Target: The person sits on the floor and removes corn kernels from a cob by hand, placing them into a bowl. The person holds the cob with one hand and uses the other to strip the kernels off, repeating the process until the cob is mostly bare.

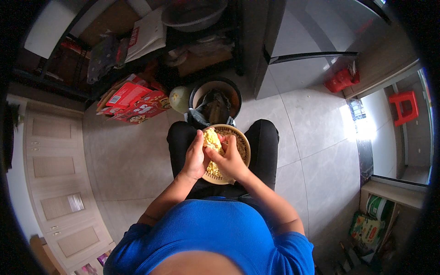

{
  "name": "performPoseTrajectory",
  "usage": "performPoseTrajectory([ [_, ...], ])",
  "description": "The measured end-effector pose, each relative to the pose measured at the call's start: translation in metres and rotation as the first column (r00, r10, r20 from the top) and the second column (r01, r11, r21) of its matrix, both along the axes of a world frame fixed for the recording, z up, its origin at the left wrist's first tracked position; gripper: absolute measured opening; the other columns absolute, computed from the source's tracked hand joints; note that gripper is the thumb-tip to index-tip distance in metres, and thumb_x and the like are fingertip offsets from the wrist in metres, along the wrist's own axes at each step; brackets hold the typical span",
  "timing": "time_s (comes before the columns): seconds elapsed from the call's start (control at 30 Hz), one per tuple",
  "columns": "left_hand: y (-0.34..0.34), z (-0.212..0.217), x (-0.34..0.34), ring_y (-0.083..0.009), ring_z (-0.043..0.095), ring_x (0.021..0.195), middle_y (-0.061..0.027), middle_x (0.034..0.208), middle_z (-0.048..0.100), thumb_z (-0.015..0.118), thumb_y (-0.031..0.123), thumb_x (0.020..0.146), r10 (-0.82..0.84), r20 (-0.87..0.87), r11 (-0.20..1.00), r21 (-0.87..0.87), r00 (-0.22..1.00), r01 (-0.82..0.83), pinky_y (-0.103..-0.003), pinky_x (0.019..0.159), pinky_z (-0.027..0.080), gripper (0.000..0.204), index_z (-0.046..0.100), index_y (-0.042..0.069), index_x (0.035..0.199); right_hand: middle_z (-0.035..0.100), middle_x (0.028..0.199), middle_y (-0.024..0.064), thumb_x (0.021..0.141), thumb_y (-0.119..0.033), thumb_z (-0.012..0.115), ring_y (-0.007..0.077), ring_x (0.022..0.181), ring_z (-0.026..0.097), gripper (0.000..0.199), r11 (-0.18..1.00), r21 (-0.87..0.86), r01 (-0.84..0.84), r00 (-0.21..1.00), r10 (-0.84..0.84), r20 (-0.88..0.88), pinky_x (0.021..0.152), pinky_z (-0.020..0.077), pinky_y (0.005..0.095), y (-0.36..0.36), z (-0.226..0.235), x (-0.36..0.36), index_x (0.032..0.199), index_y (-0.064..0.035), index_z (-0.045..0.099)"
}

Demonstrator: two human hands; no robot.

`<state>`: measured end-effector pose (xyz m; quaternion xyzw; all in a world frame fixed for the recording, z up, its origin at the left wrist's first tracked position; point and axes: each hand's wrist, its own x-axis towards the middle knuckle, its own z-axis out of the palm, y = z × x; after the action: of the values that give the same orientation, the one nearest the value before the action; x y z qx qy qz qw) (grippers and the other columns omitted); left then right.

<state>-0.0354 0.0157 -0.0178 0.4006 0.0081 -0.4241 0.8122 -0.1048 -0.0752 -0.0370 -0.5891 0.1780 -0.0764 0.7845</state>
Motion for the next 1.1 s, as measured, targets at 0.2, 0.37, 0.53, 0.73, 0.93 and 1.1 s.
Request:
performPoseTrajectory([
  [0.2, 0.000, 0.001, 0.006, -0.0177, 0.055, 0.093, -0.0085, 0.101, 0.056, 0.036, 0.043, 0.092, -0.001, -0.110, 1.000, -0.019, 0.994, -0.002, -0.032, 0.083, 0.045, 0.044, 0.048, 0.005, 0.110, 0.050, 0.107, 0.0236, 0.077, -0.015, 0.066, 0.0255, 0.106, 0.051, 0.054, 0.973, -0.228, -0.031, 0.998, 0.042, 0.045, 0.087, 0.0414, 0.0328, -0.004, 0.004, -0.004, 0.114, 0.0032, 0.031],
  [0.37, 0.004, -0.007, 0.012, -0.0189, 0.054, 0.097, -0.0084, 0.104, 0.055, 0.038, 0.046, 0.091, 0.040, -0.084, 0.996, 0.080, 0.996, -0.033, -0.033, 0.087, 0.043, 0.047, 0.048, 0.005, 0.112, 0.055, 0.098, 0.0193, 0.074, -0.018, 0.069, 0.0244, 0.091, 0.058, 0.056, 0.834, -0.552, -0.014, 1.000, 0.025, 0.012, 0.079, 0.0454, 0.0313, -0.005, 0.021, -0.006, 0.115, 0.0028, 0.037],
  [0.53, 0.014, -0.003, 0.016, -0.0221, 0.050, 0.105, -0.0107, 0.113, 0.053, 0.038, 0.033, 0.092, -0.045, -0.272, 0.986, -0.168, 0.961, -0.001, -0.036, 0.095, 0.036, 0.039, 0.048, 0.004, 0.117, 0.055, 0.097, 0.0120, 0.081, -0.011, 0.062, 0.0183, 0.085, 0.058, 0.043, 0.996, 0.061, -0.071, 0.997, 0.074, -0.039, 0.074, 0.0468, 0.0283, -0.015, 0.026, -0.010, 0.115, 0.0004, 0.038],
  [0.73, 0.023, -0.018, 0.018, -0.0262, 0.055, 0.096, -0.0141, 0.097, 0.057, 0.048, 0.009, 0.085, 0.056, -0.252, 0.998, 0.055, 0.966, -0.044, -0.036, 0.091, 0.044, 0.022, 0.054, -0.004, 0.102, 0.055, 0.097, 0.0097, 0.085, -0.014, 0.057, 0.0154, 0.081, 0.056, 0.034, 0.980, 0.168, 0.109, 0.987, -0.087, -0.134, 0.069, 0.0484, 0.0285, -0.038, 0.035, -0.012, 0.111, 0.0009, 0.041],
  [0.93, 0.007, -0.064, 0.073, -0.0300, 0.053, 0.099, -0.0153, 0.103, 0.053, 0.052, 0.009, 0.083, 0.084, -0.222, 0.978, 0.206, 0.972, -0.037, -0.038, 0.091, 0.045, 0.029, 0.048, -0.003, 0.109, 0.056, 0.091, 0.0100, 0.085, -0.016, 0.058, 0.0156, 0.072, 0.056, 0.034, 0.973, 0.163, 0.164, 0.973, -0.132, -0.190, 0.066, 0.0466, 0.0284, -0.053, 0.025, -0.020, 0.109, 0.0005, 0.042],
  [1.1, -0.023, -0.050, 0.115, -0.0346, 0.027, 0.123, -0.0184, 0.131, 0.032, 0.056, 0.022, 0.082, 0.035, -0.125, 0.872, 0.489, 0.992, 0.031, -0.046, 0.099, 0.029, 0.054, 0.034, 0.000, 0.126, 0.056, 0.096, 0.0101, 0.086, -0.018, 0.055, 0.0169, 0.080, 0.059, 0.035, 0.952, 0.267, 0.151, 0.980, -0.108, -0.167, 0.070, 0.0482, 0.0283, -0.053, 0.034, -0.018, 0.113, 0.0014, 0.043],
])
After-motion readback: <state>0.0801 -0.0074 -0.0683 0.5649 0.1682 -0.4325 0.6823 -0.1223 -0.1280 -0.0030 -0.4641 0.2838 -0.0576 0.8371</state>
